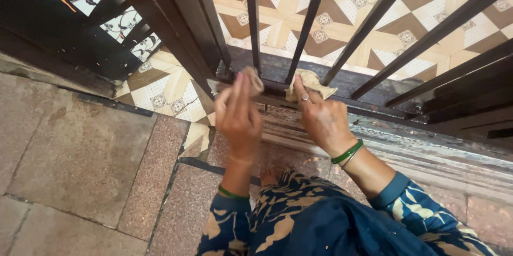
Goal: The person wipes the horizontal and vertical bars of a metal gate with cloths, moving their hands along the length of each bar to clean them.
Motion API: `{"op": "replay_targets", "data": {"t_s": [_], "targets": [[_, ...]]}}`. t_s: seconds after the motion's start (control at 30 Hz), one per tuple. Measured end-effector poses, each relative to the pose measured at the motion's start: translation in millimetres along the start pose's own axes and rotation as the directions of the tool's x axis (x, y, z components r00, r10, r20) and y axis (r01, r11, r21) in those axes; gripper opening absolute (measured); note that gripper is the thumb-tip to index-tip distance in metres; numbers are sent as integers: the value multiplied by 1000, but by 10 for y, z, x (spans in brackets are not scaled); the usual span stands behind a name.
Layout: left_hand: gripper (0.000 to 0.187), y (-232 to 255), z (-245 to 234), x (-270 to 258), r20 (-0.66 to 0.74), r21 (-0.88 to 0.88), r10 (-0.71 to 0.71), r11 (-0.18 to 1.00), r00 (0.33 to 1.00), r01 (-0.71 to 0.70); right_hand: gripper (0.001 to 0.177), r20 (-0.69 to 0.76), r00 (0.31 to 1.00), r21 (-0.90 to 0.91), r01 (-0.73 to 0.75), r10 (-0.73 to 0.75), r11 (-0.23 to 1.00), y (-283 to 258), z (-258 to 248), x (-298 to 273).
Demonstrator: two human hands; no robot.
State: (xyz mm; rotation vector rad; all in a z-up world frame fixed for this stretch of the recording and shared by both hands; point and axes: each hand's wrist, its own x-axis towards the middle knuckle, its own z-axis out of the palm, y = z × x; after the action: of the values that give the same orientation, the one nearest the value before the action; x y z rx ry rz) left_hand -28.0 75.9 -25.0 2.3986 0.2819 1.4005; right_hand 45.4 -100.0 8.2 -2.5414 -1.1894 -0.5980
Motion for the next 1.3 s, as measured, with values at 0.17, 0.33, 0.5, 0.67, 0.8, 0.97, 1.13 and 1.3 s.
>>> {"op": "replay_targets", "data": {"t_s": [0.17,0.33,0.5,0.67,0.8,0.97,1.13,1.3], "targets": [[43,-203,118,275,114,169,20,985,993,-39,70,-81,997,34,14,-11,999,61,119,-112],[47,-94,54,317,201,187,-30,982,979,-8,63,-123,988,168,110,-89,980,34,223,-224],[49,-97,91,239,147,184,9,982,989,-36,69,-81,986,120,156,-147,980,-45,232,-103],[47,-176,168,112,208,117,-70,992,976,46,73,6,999,37,-35,34,999,110,305,-213],[44,-211,115,-66,201,114,-70,992,977,48,66,16,988,1,-153,153,988,274,236,-499],[39,-51,63,-302,195,-89,-43,994,980,61,44,30,945,-109,-319,324,941,569,-15,-877],[39,458,-88,-199,130,-221,24,975,991,6,35,-47,924,15,-378,379,926,800,-244,-1261],[33,923,8,241,-4,-328,87,941,996,-84,25,-485,839,164,-190,247,968,1017,-710,-1321]]}}
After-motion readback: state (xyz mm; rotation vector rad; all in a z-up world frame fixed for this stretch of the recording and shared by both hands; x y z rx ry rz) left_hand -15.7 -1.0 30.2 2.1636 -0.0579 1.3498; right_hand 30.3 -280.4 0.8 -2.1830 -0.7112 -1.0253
